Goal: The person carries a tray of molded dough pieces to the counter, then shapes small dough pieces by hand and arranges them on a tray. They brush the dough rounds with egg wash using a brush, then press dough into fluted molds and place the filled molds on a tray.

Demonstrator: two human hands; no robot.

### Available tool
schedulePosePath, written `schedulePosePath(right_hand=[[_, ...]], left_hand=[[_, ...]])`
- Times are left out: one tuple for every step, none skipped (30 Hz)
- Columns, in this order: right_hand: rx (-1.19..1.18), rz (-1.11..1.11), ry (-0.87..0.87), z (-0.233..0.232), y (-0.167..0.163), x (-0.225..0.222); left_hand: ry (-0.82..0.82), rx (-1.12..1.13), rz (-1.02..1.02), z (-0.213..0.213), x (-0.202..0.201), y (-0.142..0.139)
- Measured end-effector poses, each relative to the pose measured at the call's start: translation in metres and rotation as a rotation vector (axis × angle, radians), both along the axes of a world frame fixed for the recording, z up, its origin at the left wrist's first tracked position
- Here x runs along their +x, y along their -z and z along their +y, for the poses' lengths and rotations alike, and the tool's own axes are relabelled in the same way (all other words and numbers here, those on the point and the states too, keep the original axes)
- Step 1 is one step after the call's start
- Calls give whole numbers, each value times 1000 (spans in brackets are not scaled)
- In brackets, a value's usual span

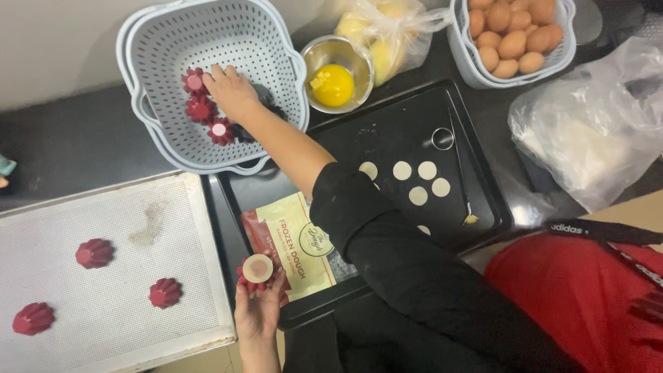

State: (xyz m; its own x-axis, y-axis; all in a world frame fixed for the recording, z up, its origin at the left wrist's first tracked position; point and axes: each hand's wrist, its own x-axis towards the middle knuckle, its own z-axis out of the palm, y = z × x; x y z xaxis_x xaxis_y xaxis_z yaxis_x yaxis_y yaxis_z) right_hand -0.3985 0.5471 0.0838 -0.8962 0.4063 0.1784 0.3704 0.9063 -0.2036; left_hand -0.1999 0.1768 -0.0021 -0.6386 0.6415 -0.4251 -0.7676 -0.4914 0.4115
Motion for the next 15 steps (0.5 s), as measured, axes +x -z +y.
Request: schedulePosePath(right_hand=[[-16,-34,-27,1,2,0],[-37,-72,-63,-3,5,1],[-71,-84,-91,-6,7,3],[-104,-95,-114,-5,9,4],[-128,-102,-134,-2,9,4],[-213,28,-134,2,9,3],[-305,155,-134,4,8,3],[-402,276,-132,3,10,6],[-478,390,-139,3,10,10],[-547,505,-148,7,9,14],[-621,617,-158,7,8,20],[-717,628,-157,6,12,31],[-810,641,-155,7,15,46],[-900,656,-149,9,16,62],[-1176,658,-91,13,18,81]], left_hand=[[-6,6,-11,1,0,-1],[6,28,-9,0,1,-3],[18,46,-7,1,1,-3],[36,65,-5,0,1,-5],[16,77,2,1,0,-6],[0,95,10,3,0,-7],[-16,107,13,4,-1,-9],[-39,82,19,4,-1,-12],[-63,58,25,6,-3,-15],[-88,42,32,11,-6,-17],[-76,71,37,17,-8,-20],[-63,95,40,21,-10,-24],[-47,122,45,28,-12,-27],[-12,141,49,35,-14,-30],[27,162,48,45,-15,-32]])
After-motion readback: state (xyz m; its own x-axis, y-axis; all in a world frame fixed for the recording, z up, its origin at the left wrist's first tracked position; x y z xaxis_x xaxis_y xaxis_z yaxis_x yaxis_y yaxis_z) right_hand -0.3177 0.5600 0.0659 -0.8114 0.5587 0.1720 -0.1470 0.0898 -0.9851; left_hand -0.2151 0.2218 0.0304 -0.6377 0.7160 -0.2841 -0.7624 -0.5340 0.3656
